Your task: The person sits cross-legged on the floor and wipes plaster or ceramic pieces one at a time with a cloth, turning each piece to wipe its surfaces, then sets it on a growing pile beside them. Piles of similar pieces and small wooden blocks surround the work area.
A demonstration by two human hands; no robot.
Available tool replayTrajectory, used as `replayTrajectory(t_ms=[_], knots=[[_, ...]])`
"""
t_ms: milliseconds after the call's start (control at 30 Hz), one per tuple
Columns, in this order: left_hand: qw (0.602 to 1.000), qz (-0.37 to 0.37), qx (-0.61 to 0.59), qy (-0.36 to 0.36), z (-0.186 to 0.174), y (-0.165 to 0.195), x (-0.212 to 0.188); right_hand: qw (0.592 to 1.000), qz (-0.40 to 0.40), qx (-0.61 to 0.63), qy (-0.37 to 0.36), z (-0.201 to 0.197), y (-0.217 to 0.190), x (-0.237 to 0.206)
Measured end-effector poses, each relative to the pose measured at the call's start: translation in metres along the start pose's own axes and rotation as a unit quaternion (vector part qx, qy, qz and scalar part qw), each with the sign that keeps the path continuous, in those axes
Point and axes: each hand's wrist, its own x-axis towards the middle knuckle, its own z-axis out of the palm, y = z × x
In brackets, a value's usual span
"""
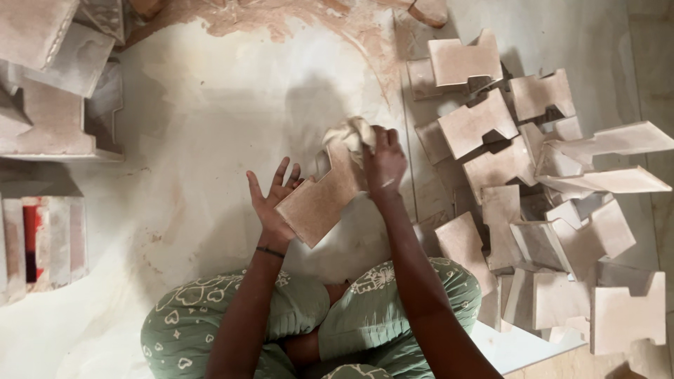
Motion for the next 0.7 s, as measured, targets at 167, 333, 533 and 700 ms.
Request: replayTrajectory(t_ms=[167,333,533,700], knots=[[0.999,0.007,-0.032,0.008,-0.001,0.003,-0.002,0.994,-0.087,0.057,-0.030,0.011,-0.041,-0.035],[0.993,0.002,-0.039,-0.110,-0.004,0.005,0.000,0.950,-0.254,0.158,-0.091,0.022,-0.115,-0.089],[1.000,0.016,0.009,0.018,-0.001,-0.002,0.000,0.991,-0.122,0.056,-0.022,0.000,-0.035,-0.015],[1.000,0.013,-0.001,0.020,0.004,0.000,-0.003,0.995,-0.088,0.050,-0.017,0.011,-0.042,-0.028]])
